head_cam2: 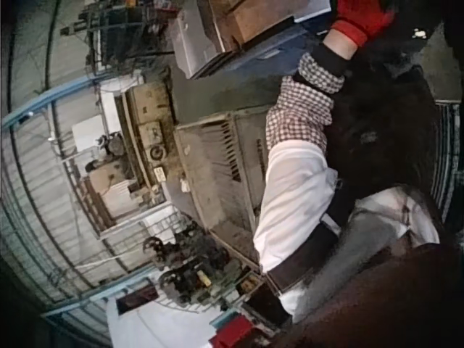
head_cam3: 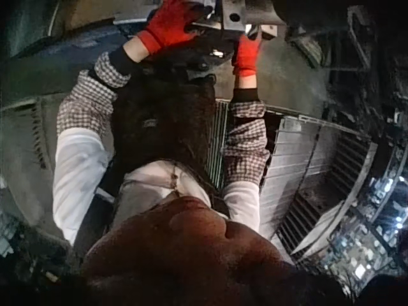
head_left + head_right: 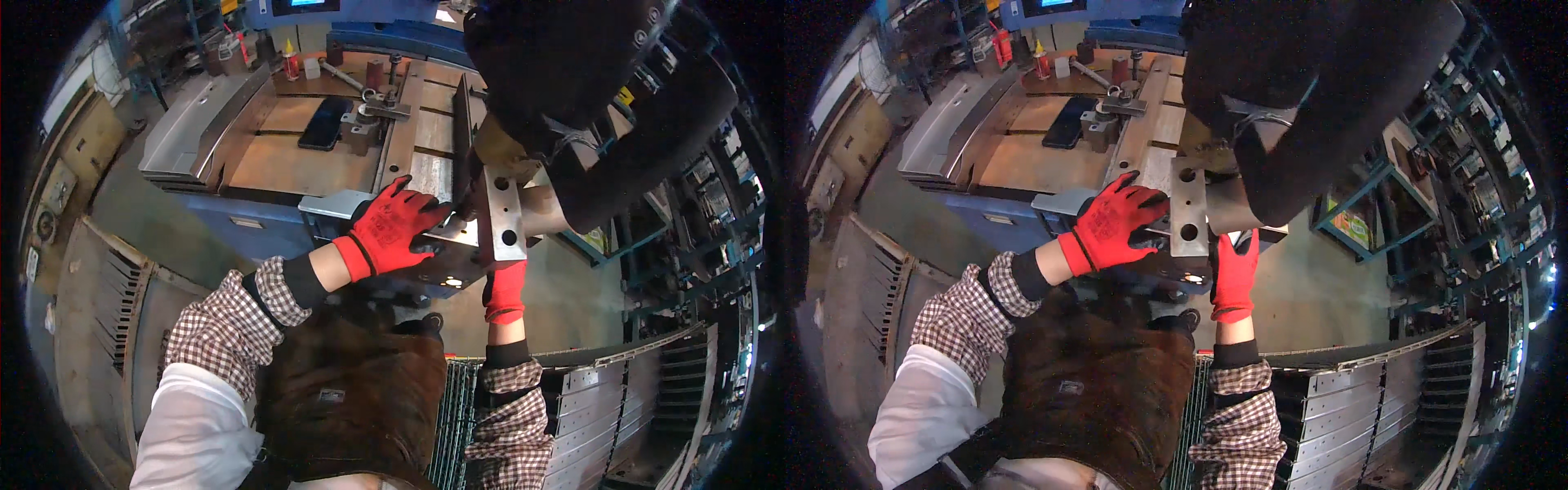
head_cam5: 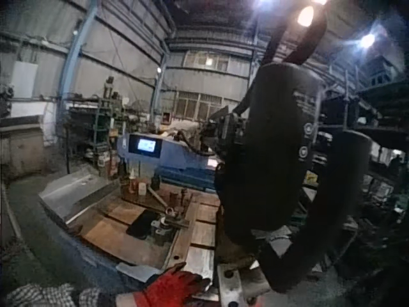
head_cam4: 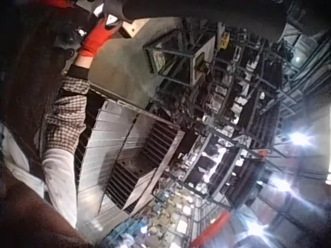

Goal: Position metal plates on a drilling machine and use a hand-controlled drill press to create holes.

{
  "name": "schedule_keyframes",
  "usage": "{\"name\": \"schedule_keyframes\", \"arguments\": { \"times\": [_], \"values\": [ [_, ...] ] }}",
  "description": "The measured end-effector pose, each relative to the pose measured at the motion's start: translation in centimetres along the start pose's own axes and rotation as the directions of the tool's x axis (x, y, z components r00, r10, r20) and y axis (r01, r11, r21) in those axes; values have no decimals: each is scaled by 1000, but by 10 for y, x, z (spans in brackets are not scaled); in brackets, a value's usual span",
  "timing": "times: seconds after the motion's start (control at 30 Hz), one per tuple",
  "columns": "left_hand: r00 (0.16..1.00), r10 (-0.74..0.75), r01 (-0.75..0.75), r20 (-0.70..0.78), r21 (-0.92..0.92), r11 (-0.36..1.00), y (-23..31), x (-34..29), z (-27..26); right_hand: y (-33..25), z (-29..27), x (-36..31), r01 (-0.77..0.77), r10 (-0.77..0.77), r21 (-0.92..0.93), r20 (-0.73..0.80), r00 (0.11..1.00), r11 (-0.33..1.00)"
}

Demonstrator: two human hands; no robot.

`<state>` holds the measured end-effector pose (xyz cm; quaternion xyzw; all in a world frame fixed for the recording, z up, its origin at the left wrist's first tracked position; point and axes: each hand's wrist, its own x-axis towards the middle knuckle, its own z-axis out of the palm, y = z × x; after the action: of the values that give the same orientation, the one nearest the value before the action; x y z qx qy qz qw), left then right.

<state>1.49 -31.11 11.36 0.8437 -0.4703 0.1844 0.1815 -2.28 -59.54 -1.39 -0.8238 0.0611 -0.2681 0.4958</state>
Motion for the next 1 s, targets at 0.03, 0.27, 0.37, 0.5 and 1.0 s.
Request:
{"name": "schedule_keyframes", "arguments": {
  "times": [0.03,0.27,0.37,0.5,1.0],
  "values": [
    [1000,5,-5,-14,1,1000,-1,-4,1,-9,3,-3,-88,90,87,-18,996,992],
    [997,61,-60,-40,21,998,-8,-9,4,-52,6,-7,-188,214,386,-26,977,903],
    [991,90,-87,-100,33,996,-4,-6,9,-62,6,-5,-148,196,434,-69,978,889],
    [1000,21,-20,-9,58,998,8,-3,8,-58,5,-6,-133,169,447,-42,985,885],
    [996,-85,86,-26,34,996,4,-5,19,-90,-75,14,-25,47,106,-210,977,994]
  ]
}}
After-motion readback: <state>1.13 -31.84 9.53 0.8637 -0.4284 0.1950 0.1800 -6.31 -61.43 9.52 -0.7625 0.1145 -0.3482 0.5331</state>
